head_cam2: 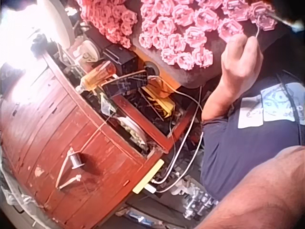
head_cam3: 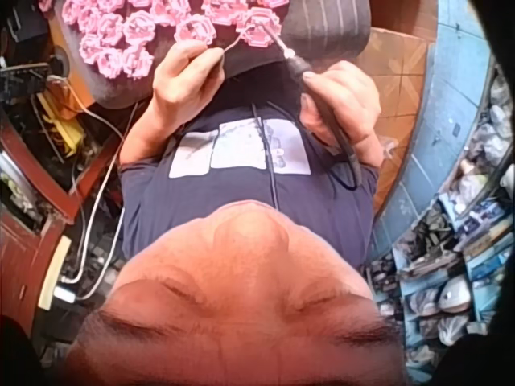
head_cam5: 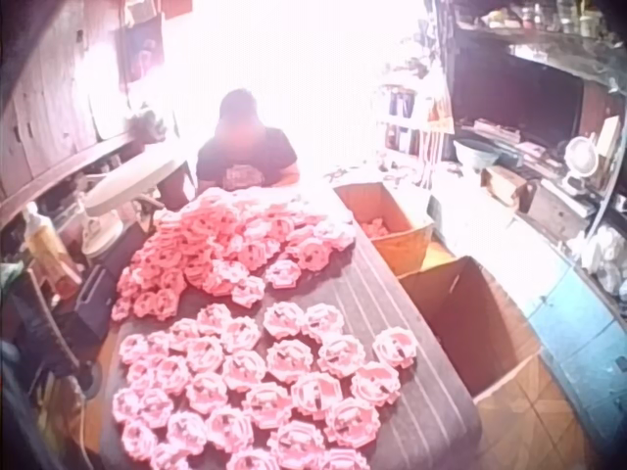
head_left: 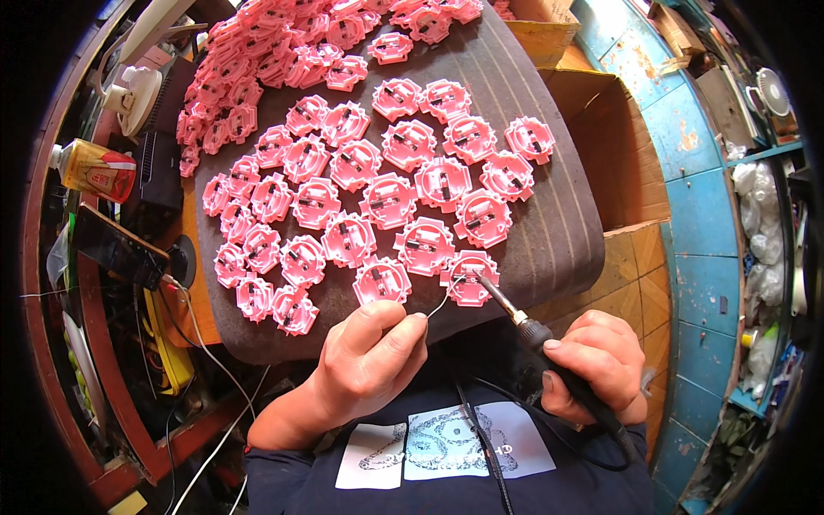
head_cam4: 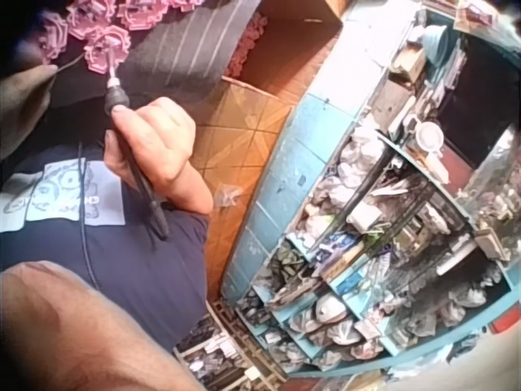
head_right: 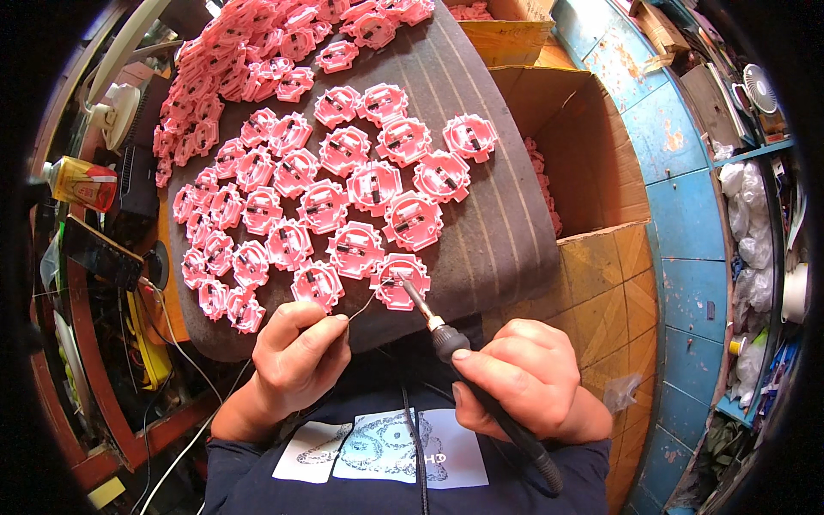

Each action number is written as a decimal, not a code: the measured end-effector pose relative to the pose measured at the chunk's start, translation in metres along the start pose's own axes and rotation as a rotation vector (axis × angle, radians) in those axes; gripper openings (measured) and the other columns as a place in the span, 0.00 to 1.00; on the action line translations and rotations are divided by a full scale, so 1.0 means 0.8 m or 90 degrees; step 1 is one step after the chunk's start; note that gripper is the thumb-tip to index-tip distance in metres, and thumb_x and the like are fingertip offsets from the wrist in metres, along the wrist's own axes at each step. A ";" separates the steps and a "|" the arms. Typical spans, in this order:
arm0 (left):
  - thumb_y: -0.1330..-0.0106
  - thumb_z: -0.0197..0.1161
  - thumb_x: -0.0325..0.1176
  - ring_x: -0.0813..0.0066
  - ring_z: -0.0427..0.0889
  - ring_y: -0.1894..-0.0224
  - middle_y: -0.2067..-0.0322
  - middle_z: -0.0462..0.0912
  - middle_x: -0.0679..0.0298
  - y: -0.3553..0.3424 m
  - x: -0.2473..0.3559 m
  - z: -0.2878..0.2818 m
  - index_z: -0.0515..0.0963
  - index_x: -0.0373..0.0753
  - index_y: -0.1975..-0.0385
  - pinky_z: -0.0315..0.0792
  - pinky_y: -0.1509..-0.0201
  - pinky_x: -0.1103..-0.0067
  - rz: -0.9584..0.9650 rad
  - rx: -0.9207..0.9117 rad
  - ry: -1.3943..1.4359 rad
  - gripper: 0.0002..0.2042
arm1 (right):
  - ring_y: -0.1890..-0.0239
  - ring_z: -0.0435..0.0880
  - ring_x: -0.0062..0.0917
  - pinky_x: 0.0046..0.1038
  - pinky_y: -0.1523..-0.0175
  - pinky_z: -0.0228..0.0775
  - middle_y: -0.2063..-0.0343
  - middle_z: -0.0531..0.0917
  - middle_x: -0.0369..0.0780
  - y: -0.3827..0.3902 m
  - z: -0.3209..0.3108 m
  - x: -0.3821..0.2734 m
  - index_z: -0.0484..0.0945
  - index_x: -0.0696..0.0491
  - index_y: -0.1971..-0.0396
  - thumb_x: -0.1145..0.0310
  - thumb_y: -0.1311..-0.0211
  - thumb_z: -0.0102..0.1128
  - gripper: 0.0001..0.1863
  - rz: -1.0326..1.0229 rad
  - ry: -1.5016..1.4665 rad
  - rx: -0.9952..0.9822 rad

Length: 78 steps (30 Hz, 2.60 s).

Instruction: The person uses a soldering iron to attach small metal pieces to pink plastic components on a workbench. They handle the components one at a time, applying solder to specific points and placing finished units into a cardboard box.

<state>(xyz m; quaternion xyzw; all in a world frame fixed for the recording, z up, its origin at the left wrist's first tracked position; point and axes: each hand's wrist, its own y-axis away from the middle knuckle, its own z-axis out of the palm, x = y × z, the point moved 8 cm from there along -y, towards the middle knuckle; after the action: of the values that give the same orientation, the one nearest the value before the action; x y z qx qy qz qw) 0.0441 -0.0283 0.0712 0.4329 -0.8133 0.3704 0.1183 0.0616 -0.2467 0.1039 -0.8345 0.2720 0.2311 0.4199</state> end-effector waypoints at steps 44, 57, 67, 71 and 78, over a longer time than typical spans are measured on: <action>0.47 0.74 0.16 0.62 0.83 0.67 0.64 0.78 0.57 -0.004 -0.007 0.008 0.83 0.30 0.57 0.80 0.68 0.72 0.000 -0.002 0.009 0.16 | 0.81 0.79 0.31 0.31 0.75 0.71 0.78 0.82 0.40 -0.001 0.010 0.007 0.84 0.61 0.57 0.76 0.52 0.73 0.19 0.003 0.002 -0.013; 0.48 0.74 0.15 0.62 0.83 0.67 0.64 0.79 0.56 -0.003 -0.009 0.011 0.84 0.30 0.57 0.79 0.67 0.72 -0.016 -0.001 0.022 0.16 | 0.81 0.79 0.31 0.31 0.75 0.72 0.77 0.82 0.40 -0.002 0.010 0.006 0.84 0.61 0.57 0.76 0.51 0.73 0.18 0.001 0.002 -0.016; 0.46 0.74 0.16 0.62 0.83 0.69 0.64 0.79 0.57 -0.004 -0.006 0.005 0.83 0.30 0.56 0.80 0.69 0.72 -0.001 0.010 0.007 0.17 | 0.81 0.79 0.32 0.31 0.76 0.72 0.77 0.82 0.41 -0.003 0.007 0.006 0.83 0.62 0.56 0.76 0.50 0.73 0.19 -0.002 -0.003 -0.014; 0.47 0.74 0.15 0.62 0.84 0.70 0.63 0.80 0.56 -0.002 -0.012 -0.012 0.84 0.30 0.56 0.80 0.69 0.72 -0.011 0.042 -0.005 0.17 | 0.80 0.80 0.33 0.32 0.75 0.72 0.75 0.83 0.43 -0.004 0.003 0.007 0.82 0.63 0.55 0.75 0.48 0.74 0.19 0.006 0.000 -0.007; 0.47 0.74 0.15 0.61 0.85 0.69 0.63 0.80 0.56 -0.010 -0.025 -0.022 0.83 0.30 0.56 0.80 0.67 0.72 -0.030 0.048 -0.027 0.17 | 0.79 0.81 0.33 0.32 0.74 0.74 0.74 0.83 0.44 -0.017 0.012 0.008 0.82 0.63 0.54 0.77 0.49 0.76 0.20 0.001 -0.006 -0.013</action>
<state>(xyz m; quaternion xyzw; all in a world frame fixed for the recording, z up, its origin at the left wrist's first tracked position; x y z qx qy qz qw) 0.0602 -0.0064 0.0771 0.4637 -0.7908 0.3884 0.0935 0.0737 -0.2335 0.1028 -0.8373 0.2686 0.2380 0.4125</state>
